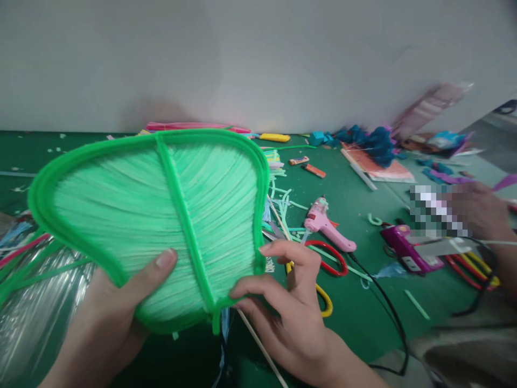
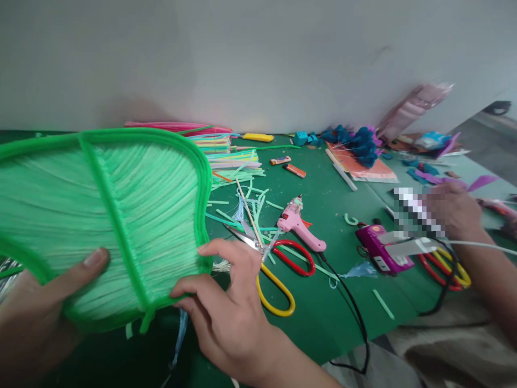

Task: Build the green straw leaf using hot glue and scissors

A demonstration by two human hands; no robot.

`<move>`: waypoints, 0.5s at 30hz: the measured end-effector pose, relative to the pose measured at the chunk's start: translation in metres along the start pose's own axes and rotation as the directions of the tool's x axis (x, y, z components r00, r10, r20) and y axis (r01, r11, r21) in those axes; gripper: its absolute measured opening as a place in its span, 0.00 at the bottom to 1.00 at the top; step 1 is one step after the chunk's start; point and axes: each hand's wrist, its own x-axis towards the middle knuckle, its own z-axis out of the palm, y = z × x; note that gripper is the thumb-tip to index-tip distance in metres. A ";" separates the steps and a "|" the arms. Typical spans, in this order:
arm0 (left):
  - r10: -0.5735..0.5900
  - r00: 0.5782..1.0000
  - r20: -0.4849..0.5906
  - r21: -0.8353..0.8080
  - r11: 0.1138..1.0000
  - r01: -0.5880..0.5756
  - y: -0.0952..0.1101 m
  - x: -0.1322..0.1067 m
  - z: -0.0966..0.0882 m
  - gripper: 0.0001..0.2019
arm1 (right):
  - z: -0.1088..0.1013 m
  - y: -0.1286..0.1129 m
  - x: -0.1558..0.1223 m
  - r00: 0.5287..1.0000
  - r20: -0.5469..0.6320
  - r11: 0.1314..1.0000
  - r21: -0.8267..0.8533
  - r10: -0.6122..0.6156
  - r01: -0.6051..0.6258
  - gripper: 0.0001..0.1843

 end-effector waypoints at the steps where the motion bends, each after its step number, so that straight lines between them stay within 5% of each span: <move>1: 0.009 1.000 0.012 -0.007 1.000 -0.008 -0.001 0.001 -0.001 0.52 | 0.001 0.000 0.000 1.000 0.003 1.000 -0.010 0.000 0.000 0.09; 9: 0.008 0.998 0.063 -0.044 0.999 -0.005 0.004 0.010 -0.013 0.52 | 0.001 -0.003 0.000 0.987 -0.004 0.965 0.212 0.161 -0.156 0.15; 15: 0.068 0.997 0.025 -0.063 0.996 -0.066 0.003 0.003 -0.007 0.48 | -0.001 -0.008 0.000 0.980 0.026 0.961 0.193 0.197 -0.198 0.15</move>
